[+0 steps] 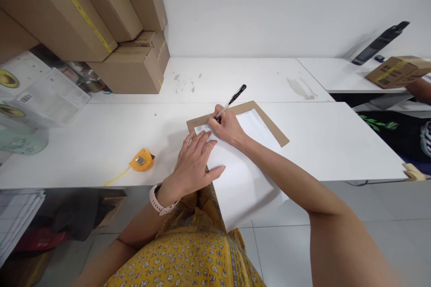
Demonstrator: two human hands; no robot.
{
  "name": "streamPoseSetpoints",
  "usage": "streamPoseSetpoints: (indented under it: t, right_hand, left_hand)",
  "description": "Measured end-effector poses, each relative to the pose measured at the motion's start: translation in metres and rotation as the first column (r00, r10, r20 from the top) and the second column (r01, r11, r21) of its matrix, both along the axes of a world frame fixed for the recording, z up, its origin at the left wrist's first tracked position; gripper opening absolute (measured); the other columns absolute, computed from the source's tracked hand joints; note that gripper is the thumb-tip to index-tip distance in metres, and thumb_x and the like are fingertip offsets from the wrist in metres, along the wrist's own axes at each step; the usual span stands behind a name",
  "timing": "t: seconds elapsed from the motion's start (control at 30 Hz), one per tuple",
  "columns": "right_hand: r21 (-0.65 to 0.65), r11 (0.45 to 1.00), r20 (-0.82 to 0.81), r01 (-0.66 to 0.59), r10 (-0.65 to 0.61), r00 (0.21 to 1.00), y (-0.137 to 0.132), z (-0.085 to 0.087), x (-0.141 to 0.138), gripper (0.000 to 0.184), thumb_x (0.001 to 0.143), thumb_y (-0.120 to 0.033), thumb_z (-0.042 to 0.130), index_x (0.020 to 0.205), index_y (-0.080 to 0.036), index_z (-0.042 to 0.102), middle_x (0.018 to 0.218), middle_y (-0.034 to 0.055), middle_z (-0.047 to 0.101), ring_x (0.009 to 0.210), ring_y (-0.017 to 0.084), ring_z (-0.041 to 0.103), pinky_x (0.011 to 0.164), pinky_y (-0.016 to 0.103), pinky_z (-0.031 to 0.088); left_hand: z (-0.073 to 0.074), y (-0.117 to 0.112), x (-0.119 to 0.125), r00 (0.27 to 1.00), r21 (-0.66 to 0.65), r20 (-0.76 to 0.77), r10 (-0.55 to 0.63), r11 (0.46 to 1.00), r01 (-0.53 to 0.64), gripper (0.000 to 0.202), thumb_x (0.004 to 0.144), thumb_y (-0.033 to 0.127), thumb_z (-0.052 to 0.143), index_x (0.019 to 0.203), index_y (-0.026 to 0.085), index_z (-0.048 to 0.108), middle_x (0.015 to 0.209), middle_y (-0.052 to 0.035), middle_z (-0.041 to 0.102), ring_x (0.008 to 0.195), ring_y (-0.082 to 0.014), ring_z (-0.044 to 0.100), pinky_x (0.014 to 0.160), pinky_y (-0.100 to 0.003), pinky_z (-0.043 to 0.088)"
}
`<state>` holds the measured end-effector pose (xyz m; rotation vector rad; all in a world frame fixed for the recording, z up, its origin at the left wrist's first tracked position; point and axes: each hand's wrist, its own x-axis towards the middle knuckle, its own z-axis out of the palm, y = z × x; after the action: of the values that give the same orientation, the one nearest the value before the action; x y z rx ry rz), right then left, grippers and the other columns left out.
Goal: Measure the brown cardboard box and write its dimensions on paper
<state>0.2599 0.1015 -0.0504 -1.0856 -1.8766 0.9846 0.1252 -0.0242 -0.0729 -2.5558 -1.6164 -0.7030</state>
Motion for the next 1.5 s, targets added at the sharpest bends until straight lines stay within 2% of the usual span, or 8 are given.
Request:
streamPoseSetpoints:
  t: [0.27,0.63,1.03,1.27,1.5]
  right_hand:
    - [-0.013,1.000,0.008,0.008,-0.008,1.000,-0.0006,0.0006,0.0001,0.020,0.077,-0.022,0.057,0.071,-0.025,0.038,0.056,-0.0074,0.039,0.056,0.011,0.035,0.054,0.029,0.028]
    - [-0.009,0.999,0.006,0.054,-0.054,0.999,0.0014,0.0014,0.0006,0.019,0.077,-0.022,0.057,0.070,-0.025,0.039,0.059,-0.0061,0.041,0.059,0.012,0.038,0.058,0.030,0.031]
    - [-0.003,0.998,0.022,0.056,-0.056,0.998,0.0010,0.0025,0.0005,0.020,0.078,-0.021,0.057,0.070,-0.025,0.039,0.059,-0.0059,0.042,0.059,0.012,0.038,0.057,0.030,0.031]
    - [0.003,0.999,0.034,0.046,-0.046,0.998,0.0007,0.0032,0.0015,0.020,0.077,-0.019,0.057,0.071,-0.025,0.039,0.056,-0.0067,0.038,0.057,0.011,0.034,0.055,0.030,0.028]
    - [0.038,0.995,0.003,0.094,-0.094,0.996,0.0031,-0.0003,0.0010,0.022,0.079,-0.020,0.060,0.069,-0.024,0.040,0.060,-0.0058,0.041,0.059,0.011,0.038,0.057,0.029,0.032]
  left_hand:
    - [-0.0010,0.0001,0.0001,1.000,-0.020,0.018,0.003,1.000,-0.003,0.061,0.094,0.057,0.059,0.134,0.011,0.054,0.150,-0.0256,0.054,0.148,-0.0377,0.044,0.125,-0.059,0.027]
    - [0.0002,0.0000,-0.0003,1.000,-0.005,0.010,-0.001,1.000,0.001,0.062,0.094,0.056,0.061,0.133,0.008,0.055,0.151,-0.0270,0.053,0.148,-0.0383,0.044,0.126,-0.057,0.028]
    - [0.0000,0.0003,-0.0002,1.000,-0.018,0.022,-0.009,1.000,0.009,0.061,0.095,0.056,0.059,0.133,0.009,0.054,0.151,-0.0277,0.053,0.148,-0.0382,0.044,0.126,-0.059,0.027]
    - [-0.0001,0.0000,-0.0006,0.999,-0.040,0.045,-0.010,0.999,0.011,0.059,0.095,0.055,0.059,0.134,0.012,0.053,0.151,-0.0253,0.053,0.149,-0.0380,0.042,0.125,-0.061,0.026]
    - [0.0005,0.0001,0.0000,1.000,-0.035,0.020,-0.006,0.999,0.007,0.062,0.095,0.056,0.059,0.135,0.009,0.054,0.151,-0.0258,0.053,0.148,-0.0373,0.043,0.126,-0.059,0.026]
